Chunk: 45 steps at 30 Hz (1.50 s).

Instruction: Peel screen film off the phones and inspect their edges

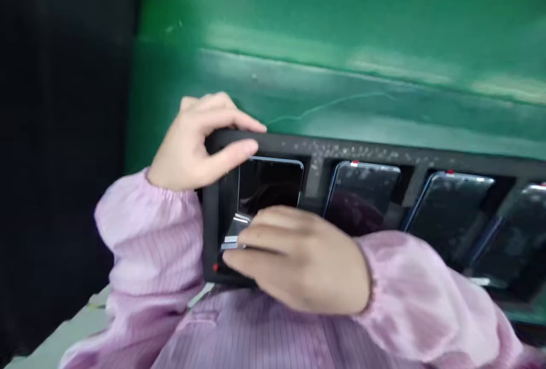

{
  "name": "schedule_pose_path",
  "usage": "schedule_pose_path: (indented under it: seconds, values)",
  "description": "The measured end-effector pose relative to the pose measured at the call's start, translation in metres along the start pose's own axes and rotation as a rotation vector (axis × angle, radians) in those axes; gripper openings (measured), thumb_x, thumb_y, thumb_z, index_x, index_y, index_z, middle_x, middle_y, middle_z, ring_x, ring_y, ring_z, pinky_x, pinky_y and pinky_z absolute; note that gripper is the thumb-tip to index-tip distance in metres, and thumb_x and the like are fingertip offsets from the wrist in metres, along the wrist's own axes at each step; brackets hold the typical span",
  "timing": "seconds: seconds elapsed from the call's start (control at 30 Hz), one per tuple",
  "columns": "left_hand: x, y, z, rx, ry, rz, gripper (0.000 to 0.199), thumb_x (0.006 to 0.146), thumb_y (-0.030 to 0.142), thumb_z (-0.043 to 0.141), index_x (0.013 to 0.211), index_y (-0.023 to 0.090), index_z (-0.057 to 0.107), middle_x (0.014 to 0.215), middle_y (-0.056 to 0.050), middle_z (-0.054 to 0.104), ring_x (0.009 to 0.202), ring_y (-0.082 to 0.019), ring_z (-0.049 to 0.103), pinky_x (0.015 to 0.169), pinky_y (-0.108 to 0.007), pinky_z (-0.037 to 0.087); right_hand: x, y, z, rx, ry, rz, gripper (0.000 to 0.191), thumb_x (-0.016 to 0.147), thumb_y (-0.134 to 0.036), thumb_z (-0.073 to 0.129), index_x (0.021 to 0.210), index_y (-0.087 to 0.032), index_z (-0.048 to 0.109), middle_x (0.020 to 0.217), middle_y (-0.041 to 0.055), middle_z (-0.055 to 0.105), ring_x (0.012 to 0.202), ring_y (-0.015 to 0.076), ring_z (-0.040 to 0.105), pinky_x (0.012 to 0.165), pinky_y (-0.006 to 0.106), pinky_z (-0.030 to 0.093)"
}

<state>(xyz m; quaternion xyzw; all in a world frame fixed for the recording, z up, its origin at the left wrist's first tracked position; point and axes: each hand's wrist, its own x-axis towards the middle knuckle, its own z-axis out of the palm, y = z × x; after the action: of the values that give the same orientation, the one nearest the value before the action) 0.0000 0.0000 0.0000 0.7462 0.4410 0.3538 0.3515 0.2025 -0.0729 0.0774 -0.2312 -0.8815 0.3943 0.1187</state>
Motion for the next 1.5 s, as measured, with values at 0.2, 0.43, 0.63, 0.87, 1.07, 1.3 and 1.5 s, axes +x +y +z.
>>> schedule_pose_path:
  seconds: [0.2, 0.43, 0.63, 0.87, 1.07, 1.3, 1.5]
  values:
    - [-0.002, -0.005, 0.004, 0.089, -0.027, -0.090, 0.040, 0.095, 0.046, 0.062, 0.105, 0.013, 0.082, 0.087, -0.009, 0.073, 0.088, -0.021, 0.067, 0.084, -0.033, 0.047, -0.019, 0.047, -0.010, -0.089, 0.204, 0.213, 0.026, 0.106, -0.024, 0.049, 0.114, -0.024, 0.074, 0.088, -0.0013, 0.075, 0.076, 0.0145, 0.072, 0.066, 0.024, 0.055]
    - [-0.006, 0.004, -0.001, 0.018, -0.101, -0.188, 0.038, 0.089, 0.038, 0.066, 0.118, 0.016, 0.079, 0.115, -0.008, 0.076, 0.108, -0.024, 0.068, 0.099, -0.034, 0.049, -0.020, 0.058, -0.017, -0.156, 0.228, 0.264, 0.034, 0.095, -0.023, 0.063, 0.129, -0.028, 0.068, 0.100, -0.0022, 0.077, 0.091, 0.0201, 0.075, 0.087, 0.034, 0.063]
    - [-0.010, 0.004, -0.019, -0.168, -0.368, -0.290, 0.071, 0.081, 0.042, 0.075, 0.147, 0.018, 0.058, 0.147, -0.005, 0.062, 0.136, -0.029, 0.055, 0.115, -0.037, 0.043, -0.011, 0.057, 0.001, 0.313, 0.336, 0.350, 0.045, 0.091, -0.010, 0.065, 0.133, -0.026, 0.067, 0.084, -0.0043, 0.074, 0.071, 0.0131, 0.073, 0.075, 0.026, 0.065]
    - [-0.006, 0.005, -0.013, 0.112, -0.407, -0.311, 0.091, 0.068, 0.040, 0.092, 0.151, 0.036, 0.053, 0.145, -0.003, 0.053, 0.134, -0.035, 0.050, 0.122, -0.046, 0.039, 0.006, 0.052, 0.011, 0.892, 0.483, 0.661, 0.034, 0.094, -0.001, 0.057, 0.122, -0.019, 0.065, 0.085, -0.0020, 0.071, 0.072, 0.0123, 0.076, 0.059, 0.017, 0.062]
    - [-0.005, 0.012, -0.007, 0.220, -0.431, -0.312, 0.093, 0.074, 0.035, 0.088, 0.156, 0.037, 0.044, 0.144, -0.004, 0.046, 0.133, -0.034, 0.049, 0.123, -0.047, 0.038, 0.008, 0.055, 0.012, 0.993, 0.598, 0.713, 0.028, 0.093, 0.000, 0.057, 0.109, -0.018, 0.071, 0.100, 0.0001, 0.075, 0.089, 0.0133, 0.078, 0.065, 0.017, 0.064]
    - [-0.002, 0.015, -0.009, 0.260, -0.446, -0.328, 0.094, 0.073, 0.041, 0.086, 0.156, 0.038, 0.042, 0.145, -0.005, 0.045, 0.131, -0.033, 0.052, 0.120, -0.045, 0.042, 0.006, 0.058, 0.010, 0.961, 0.575, 0.692, 0.018, 0.093, -0.010, 0.063, 0.101, -0.021, 0.075, 0.105, 0.0017, 0.076, 0.098, 0.0188, 0.077, 0.082, 0.030, 0.067]
    - [-0.003, 0.011, -0.006, 0.205, -0.419, -0.302, 0.093, 0.070, 0.032, 0.087, 0.154, 0.033, 0.047, 0.140, -0.006, 0.047, 0.127, -0.032, 0.054, 0.116, -0.048, 0.046, 0.006, 0.058, -0.001, 0.925, 0.531, 0.697, 0.025, 0.099, -0.034, 0.065, 0.087, -0.016, 0.077, 0.090, 0.0061, 0.076, 0.069, 0.0165, 0.074, 0.057, 0.025, 0.062]
